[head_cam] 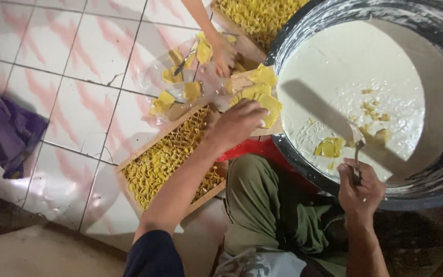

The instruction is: The person scoops a white paste from a large bowl with a spoon and places it onto small yellow dough squares. They fold each square into a dumpling shape and place the finished pieces into a wooden tray. The process repeats continuously.

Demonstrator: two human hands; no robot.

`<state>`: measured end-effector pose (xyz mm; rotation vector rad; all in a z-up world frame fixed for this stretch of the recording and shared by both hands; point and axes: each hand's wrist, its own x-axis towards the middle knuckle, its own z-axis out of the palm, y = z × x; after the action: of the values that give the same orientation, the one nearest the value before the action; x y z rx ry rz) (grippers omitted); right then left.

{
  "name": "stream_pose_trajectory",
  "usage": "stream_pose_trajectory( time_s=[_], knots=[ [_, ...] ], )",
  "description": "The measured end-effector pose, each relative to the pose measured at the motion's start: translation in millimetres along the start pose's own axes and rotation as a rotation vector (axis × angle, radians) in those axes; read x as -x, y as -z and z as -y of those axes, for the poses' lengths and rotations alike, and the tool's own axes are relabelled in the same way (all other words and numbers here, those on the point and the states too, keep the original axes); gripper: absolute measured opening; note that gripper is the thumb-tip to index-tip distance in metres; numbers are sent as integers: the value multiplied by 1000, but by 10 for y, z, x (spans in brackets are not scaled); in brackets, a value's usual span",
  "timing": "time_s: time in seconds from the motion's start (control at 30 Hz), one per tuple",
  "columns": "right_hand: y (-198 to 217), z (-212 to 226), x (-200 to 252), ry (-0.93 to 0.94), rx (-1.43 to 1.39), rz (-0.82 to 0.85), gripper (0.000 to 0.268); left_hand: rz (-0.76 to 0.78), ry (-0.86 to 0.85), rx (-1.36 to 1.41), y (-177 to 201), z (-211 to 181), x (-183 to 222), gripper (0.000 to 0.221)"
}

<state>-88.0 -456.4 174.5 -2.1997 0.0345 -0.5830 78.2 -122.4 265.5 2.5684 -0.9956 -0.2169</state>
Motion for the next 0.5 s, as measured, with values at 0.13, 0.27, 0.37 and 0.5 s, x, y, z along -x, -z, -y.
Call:
stream_pose_trajectory(
  time_s=[0.13, 0.27, 0.37, 0.5],
  knots=[
    [14, 74, -39, -48, -5, -18, 21, 47, 15, -145, -341, 221, -185, 31],
    [26, 275, -77, -196, -248, -53, 12, -209, -96, -89, -684, 509, -148, 10],
    [22, 286, -102, -178, -261, -44, 11, -166, -43, -76, -578, 434, -132, 21],
    [22, 161, -81, -175, -231, 24, 15, -94, 3, -56, -831, 700, -129, 23]
  ],
)
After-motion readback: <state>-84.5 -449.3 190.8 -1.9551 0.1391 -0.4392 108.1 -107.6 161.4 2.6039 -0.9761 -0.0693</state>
